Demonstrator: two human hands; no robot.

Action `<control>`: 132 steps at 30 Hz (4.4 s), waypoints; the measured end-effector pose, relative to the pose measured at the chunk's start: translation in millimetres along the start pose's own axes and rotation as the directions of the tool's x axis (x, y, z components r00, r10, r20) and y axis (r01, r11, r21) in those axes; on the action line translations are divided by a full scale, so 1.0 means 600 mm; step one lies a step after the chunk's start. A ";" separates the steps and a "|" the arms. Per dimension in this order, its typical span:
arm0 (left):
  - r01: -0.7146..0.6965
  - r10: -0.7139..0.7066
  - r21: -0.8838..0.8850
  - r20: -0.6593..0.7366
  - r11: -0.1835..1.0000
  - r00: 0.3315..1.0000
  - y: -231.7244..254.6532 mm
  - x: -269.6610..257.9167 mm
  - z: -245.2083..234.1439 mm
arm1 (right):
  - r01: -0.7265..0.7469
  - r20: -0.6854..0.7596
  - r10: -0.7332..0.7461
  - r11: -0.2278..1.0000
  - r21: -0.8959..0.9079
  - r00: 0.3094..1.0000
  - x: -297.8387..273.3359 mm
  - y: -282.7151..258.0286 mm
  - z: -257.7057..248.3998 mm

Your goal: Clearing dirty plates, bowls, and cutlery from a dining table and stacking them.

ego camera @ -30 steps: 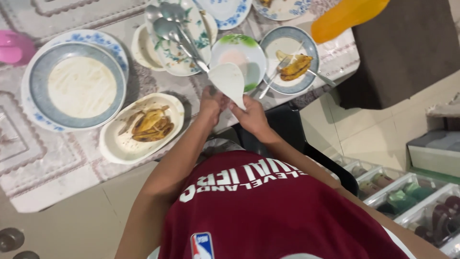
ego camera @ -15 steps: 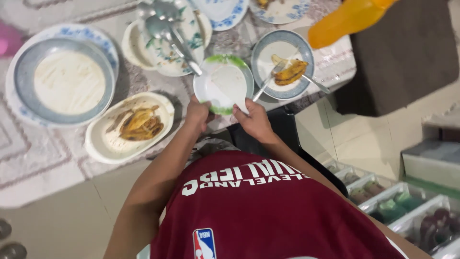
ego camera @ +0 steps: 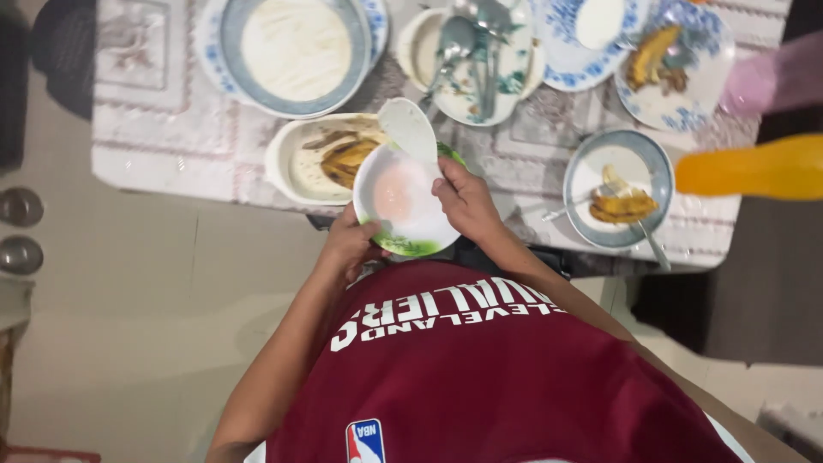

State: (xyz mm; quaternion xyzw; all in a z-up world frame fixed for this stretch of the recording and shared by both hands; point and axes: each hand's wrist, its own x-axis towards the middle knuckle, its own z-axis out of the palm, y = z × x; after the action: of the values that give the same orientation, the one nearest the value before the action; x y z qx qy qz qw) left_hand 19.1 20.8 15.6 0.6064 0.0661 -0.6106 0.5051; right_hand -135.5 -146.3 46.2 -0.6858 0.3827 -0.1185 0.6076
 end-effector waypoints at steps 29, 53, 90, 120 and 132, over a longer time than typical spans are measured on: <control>-0.663 0.798 0.487 -0.132 0.569 0.588 0.139 -0.007 -0.119 | 0.385 0.234 -0.360 0.439 -0.812 0.903 0.089 -0.076 0.103; -0.617 0.514 -0.142 -0.430 0.774 0.743 0.190 0.085 -0.096 | -0.185 0.011 0.185 0.973 0.141 0.983 0.119 -0.046 0.089; -0.547 0.848 0.837 0.288 0.003 0.445 0.180 0.083 0.110 | 0.014 -0.476 -0.466 0.725 -0.689 0.746 0.251 0.062 -0.017; -0.422 0.673 0.807 0.042 0.414 0.739 0.104 0.321 0.217 | -0.237 -0.442 -0.212 0.607 -0.759 0.872 0.294 0.052 -0.117; -0.445 0.427 0.088 0.164 0.891 0.889 0.066 0.247 0.225 | -0.238 -0.545 -0.020 0.886 -0.399 0.839 0.233 0.046 -0.119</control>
State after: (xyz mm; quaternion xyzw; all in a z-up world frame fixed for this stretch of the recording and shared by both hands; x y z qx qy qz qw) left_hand -8.1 -171.5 -48.6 0.5911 -0.1455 -0.5254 0.5944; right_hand -95.9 -292.1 -5.2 -0.7235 0.5926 -0.1767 0.3069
